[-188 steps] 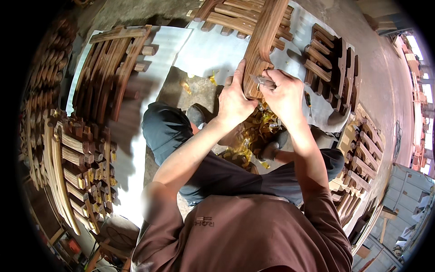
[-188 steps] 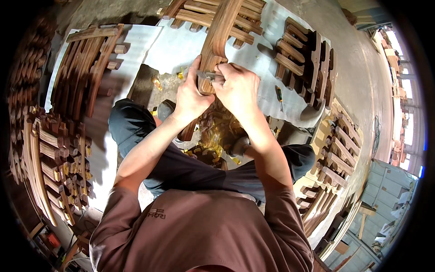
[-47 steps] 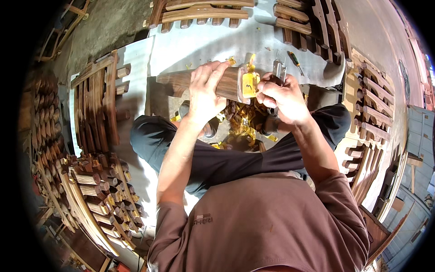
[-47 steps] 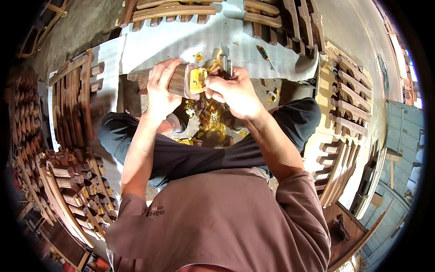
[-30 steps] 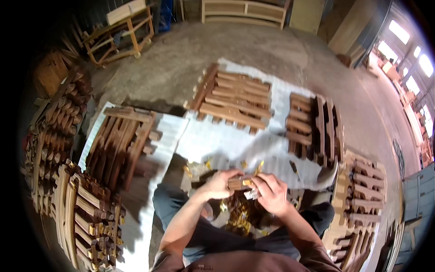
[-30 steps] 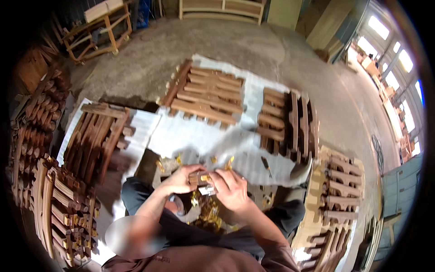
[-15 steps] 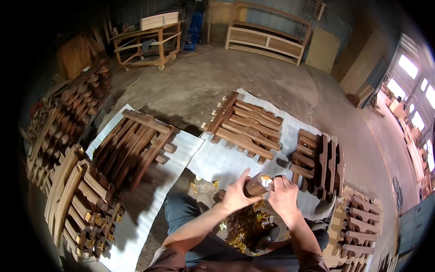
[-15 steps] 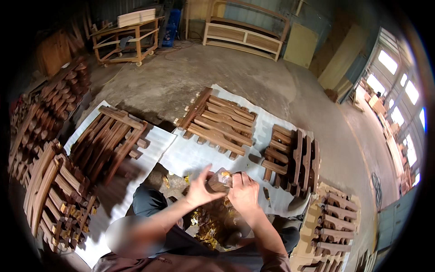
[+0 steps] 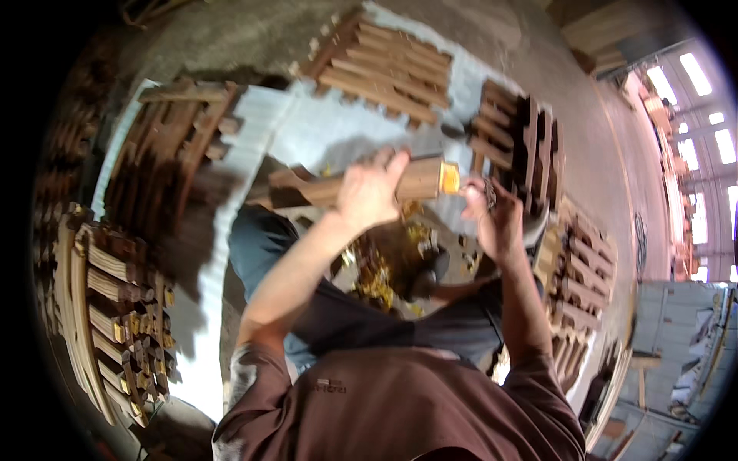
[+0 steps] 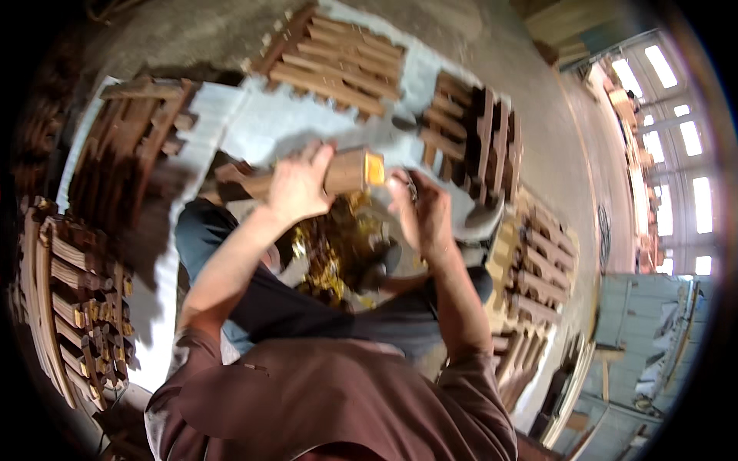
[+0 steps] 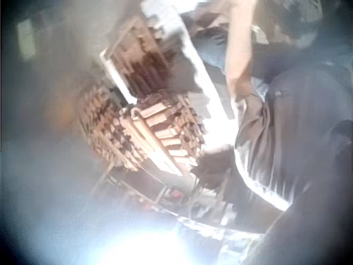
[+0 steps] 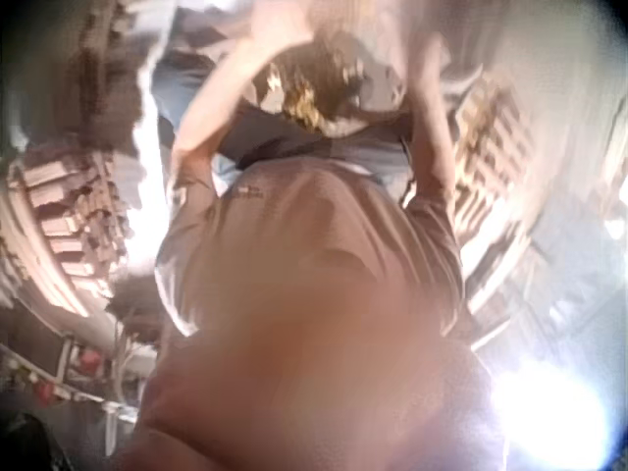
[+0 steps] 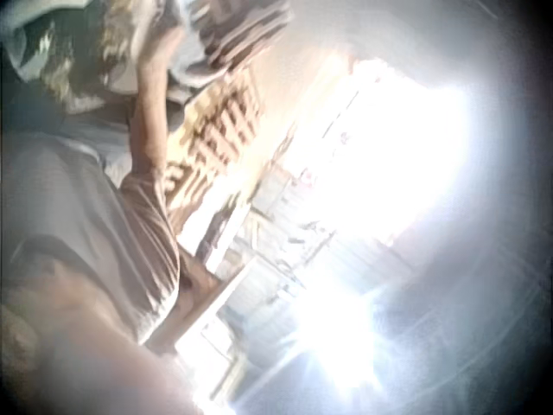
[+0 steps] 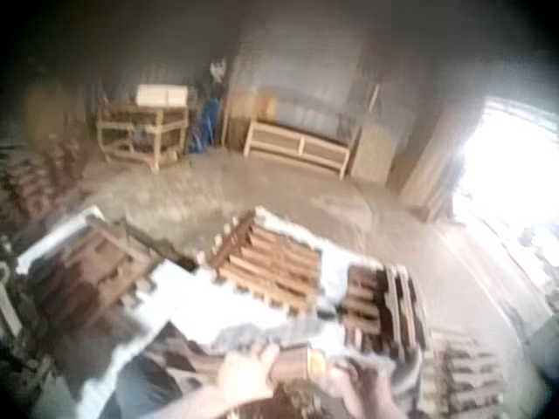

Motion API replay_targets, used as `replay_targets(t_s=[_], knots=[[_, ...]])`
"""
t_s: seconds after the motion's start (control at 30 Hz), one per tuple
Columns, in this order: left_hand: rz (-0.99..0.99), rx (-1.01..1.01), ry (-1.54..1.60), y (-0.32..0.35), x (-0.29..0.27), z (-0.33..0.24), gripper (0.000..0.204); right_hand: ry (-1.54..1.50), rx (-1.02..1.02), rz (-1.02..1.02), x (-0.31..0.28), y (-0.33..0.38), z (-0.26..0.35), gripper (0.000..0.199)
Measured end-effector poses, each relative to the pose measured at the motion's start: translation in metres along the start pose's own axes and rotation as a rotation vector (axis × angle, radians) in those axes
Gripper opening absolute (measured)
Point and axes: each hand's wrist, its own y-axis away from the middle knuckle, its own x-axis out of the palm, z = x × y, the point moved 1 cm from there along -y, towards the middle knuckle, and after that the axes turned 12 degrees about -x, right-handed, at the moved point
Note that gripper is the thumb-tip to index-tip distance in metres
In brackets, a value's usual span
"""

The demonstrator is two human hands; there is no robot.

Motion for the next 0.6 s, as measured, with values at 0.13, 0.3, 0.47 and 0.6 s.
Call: replay_targets(t_s=[0.13,0.3,0.47,0.6], knots=[[0.106,0.052,0.032,0.008,0.011,0.0,0.073,0.796,-0.113,0.349,-0.047,0.016,-0.016,0.019],[0.23,0.096,0.037,0.015,0.013,-0.005,0.07,0.854,-0.251,0.521,-0.041,0.025,0.019,0.017],[0.236,0.027,0.049,0.015,0.013,0.002,0.074,0.575,-0.05,0.538,-0.046,0.023,0.021,0.028],[0.296,0.014,0.031,0.015,0.018,0.0,0.074,0.766,-0.455,0.412,-0.04,0.027,0.0,0.022]])
